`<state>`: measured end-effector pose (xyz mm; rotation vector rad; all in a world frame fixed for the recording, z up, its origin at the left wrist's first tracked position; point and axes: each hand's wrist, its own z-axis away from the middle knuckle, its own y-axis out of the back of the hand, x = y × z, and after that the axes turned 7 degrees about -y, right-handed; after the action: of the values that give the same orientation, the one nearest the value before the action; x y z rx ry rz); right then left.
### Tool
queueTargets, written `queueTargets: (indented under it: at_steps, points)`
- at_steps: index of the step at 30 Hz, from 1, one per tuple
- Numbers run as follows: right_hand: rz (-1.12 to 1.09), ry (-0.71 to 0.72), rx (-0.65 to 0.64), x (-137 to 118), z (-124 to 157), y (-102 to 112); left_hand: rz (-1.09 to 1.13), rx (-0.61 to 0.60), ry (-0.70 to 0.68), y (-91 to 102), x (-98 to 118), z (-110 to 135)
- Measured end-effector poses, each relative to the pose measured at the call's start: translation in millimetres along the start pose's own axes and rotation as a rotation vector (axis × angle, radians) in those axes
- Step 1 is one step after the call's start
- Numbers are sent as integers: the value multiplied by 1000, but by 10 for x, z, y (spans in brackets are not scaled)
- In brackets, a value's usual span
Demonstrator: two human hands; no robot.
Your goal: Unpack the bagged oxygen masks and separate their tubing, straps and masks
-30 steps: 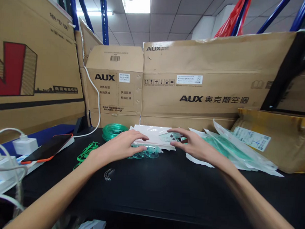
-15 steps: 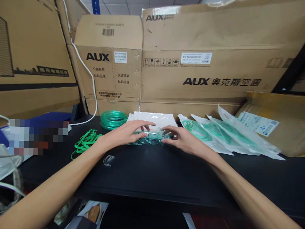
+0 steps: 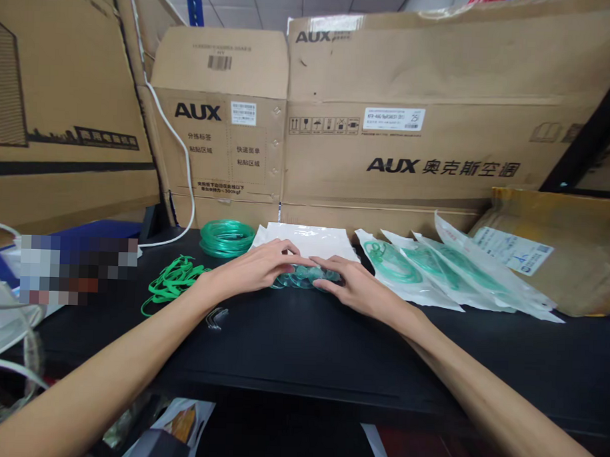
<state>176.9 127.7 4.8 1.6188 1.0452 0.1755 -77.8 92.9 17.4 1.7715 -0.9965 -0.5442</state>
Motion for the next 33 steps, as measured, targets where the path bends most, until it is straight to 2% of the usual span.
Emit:
queueTargets:
  at_steps: [7,11,20,33]
  points:
    - [-3,-38,-9,17,-1,90,35,13,2,-33,-57,-7]
    - [-20,-1,3,25,0,135,14,14,2,-42,-61,-8]
    - [-26,26,30,29,-8,44,7,38,6,-41,-78,2]
    - [9,20,65,-36,30,30,3,35,34,-50,-81,-9]
